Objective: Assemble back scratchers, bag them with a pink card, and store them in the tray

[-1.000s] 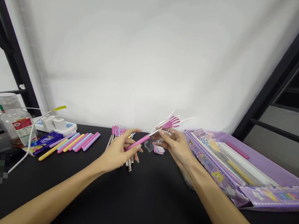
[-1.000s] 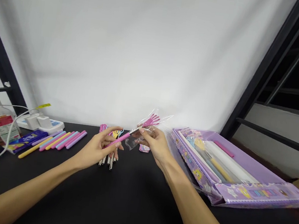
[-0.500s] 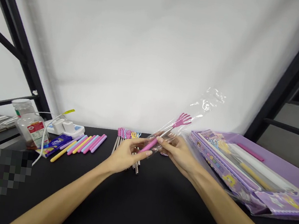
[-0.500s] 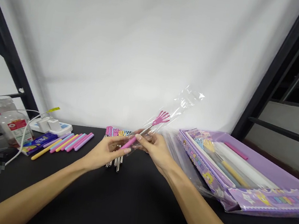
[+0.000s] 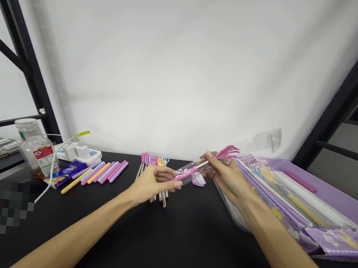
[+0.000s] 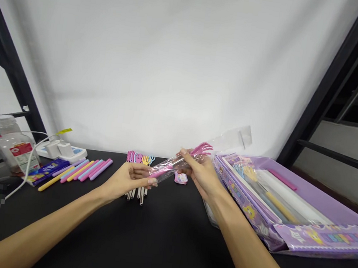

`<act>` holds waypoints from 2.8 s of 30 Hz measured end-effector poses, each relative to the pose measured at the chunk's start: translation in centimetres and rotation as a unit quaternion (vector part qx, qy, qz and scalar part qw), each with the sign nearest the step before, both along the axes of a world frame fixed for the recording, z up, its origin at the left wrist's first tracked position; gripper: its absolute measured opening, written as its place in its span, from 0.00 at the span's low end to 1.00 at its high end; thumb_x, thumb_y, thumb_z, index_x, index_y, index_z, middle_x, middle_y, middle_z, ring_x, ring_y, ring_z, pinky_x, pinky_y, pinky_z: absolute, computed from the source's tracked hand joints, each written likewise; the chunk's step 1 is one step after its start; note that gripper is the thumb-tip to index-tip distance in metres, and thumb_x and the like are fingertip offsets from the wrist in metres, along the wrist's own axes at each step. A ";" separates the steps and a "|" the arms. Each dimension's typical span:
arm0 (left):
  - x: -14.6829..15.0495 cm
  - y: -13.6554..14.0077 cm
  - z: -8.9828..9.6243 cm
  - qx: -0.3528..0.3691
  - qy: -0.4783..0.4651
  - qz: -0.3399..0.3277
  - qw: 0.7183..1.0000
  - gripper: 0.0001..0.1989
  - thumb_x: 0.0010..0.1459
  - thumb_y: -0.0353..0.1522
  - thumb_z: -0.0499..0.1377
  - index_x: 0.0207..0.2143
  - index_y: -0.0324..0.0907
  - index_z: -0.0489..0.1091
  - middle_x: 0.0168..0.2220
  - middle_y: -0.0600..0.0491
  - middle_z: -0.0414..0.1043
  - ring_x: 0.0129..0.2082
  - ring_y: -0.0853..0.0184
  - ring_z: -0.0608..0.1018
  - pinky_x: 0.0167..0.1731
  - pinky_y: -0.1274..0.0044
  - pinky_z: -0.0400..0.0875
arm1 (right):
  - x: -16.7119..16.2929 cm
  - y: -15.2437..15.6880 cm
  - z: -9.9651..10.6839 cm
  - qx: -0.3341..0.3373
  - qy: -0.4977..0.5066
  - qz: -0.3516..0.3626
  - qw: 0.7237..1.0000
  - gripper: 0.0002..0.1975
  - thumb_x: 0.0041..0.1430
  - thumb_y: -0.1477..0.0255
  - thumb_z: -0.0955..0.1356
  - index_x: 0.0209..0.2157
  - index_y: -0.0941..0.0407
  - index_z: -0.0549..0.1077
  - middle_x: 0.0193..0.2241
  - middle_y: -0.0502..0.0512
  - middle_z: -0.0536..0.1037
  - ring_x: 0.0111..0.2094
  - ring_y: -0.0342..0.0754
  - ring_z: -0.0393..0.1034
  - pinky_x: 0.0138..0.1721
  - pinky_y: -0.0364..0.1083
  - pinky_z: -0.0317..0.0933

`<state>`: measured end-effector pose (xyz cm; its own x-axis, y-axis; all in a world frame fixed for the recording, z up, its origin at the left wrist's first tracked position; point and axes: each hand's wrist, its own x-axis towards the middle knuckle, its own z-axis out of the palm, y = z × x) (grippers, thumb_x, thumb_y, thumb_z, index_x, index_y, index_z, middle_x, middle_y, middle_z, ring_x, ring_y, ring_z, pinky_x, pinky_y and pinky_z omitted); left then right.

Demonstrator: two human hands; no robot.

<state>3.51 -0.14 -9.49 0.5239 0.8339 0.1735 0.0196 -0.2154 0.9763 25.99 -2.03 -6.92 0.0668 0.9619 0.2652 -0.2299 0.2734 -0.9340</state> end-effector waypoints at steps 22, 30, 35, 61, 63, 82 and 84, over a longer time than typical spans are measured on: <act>0.4 0.0 -0.4 0.019 0.018 0.004 1.000 0.19 0.50 0.41 0.67 0.37 0.35 0.73 0.34 0.46 0.78 0.34 0.62 0.81 0.39 0.72 0.77 | 0.6 0.8 -1.3 0.033 0.002 0.013 0.999 0.15 0.48 0.67 0.77 0.37 0.56 0.74 0.33 0.55 0.80 0.37 0.48 0.74 0.31 0.42 0.69; 0.6 -0.3 -0.4 0.041 0.001 0.037 0.998 0.15 0.51 0.40 0.67 0.32 0.36 0.71 0.27 0.50 0.76 0.30 0.65 0.80 0.35 0.75 0.77 | 0.2 0.5 -1.0 0.009 -0.031 0.016 0.999 0.18 0.47 0.65 0.77 0.39 0.56 0.73 0.34 0.56 0.80 0.36 0.49 0.75 0.33 0.46 0.71; 0.8 -0.6 -0.2 0.039 0.017 0.059 0.997 0.16 0.51 0.39 0.67 0.31 0.37 0.68 0.25 0.50 0.75 0.27 0.64 0.80 0.32 0.74 0.76 | 0.3 0.5 -1.0 0.009 -0.055 0.033 0.998 0.21 0.48 0.65 0.76 0.43 0.55 0.70 0.32 0.54 0.79 0.36 0.51 0.76 0.34 0.48 0.72; 0.4 -0.8 -0.3 0.236 0.084 0.006 0.968 0.09 0.57 0.38 0.62 0.31 0.42 0.71 0.53 0.49 0.62 0.50 0.62 0.71 0.49 0.68 0.69 | 0.0 0.5 -1.9 -0.013 -0.094 0.110 0.989 0.23 0.53 0.65 0.74 0.49 0.53 0.68 0.31 0.50 0.74 0.30 0.45 0.72 0.30 0.44 0.67; 0.6 -0.8 -0.5 0.167 0.078 -0.003 0.983 0.11 0.57 0.40 0.62 0.31 0.41 0.68 0.50 0.49 0.66 0.44 0.64 0.74 0.43 0.71 0.72 | -0.2 0.4 -2.0 -0.001 -0.106 0.111 0.988 0.22 0.53 0.64 0.73 0.49 0.53 0.69 0.32 0.50 0.74 0.31 0.45 0.72 0.32 0.45 0.68; 0.5 -0.7 0.1 -0.020 0.059 -0.044 0.997 0.18 0.47 0.41 0.69 0.28 0.38 0.67 0.26 0.52 0.75 0.30 0.64 0.80 0.36 0.71 0.75 | -1.1 0.1 -1.8 0.010 -0.157 0.062 0.986 0.26 0.45 0.65 0.77 0.45 0.54 0.70 0.31 0.51 0.78 0.33 0.48 0.75 0.36 0.47 0.68; 0.5 -0.7 0.2 -0.022 0.043 -0.029 0.998 0.19 0.45 0.41 0.70 0.26 0.38 0.66 0.25 0.52 0.75 0.28 0.65 0.79 0.35 0.72 0.76 | -1.2 0.0 -1.7 0.003 -0.167 0.058 0.984 0.23 0.48 0.63 0.76 0.44 0.55 0.70 0.31 0.52 0.79 0.33 0.48 0.75 0.38 0.47 0.67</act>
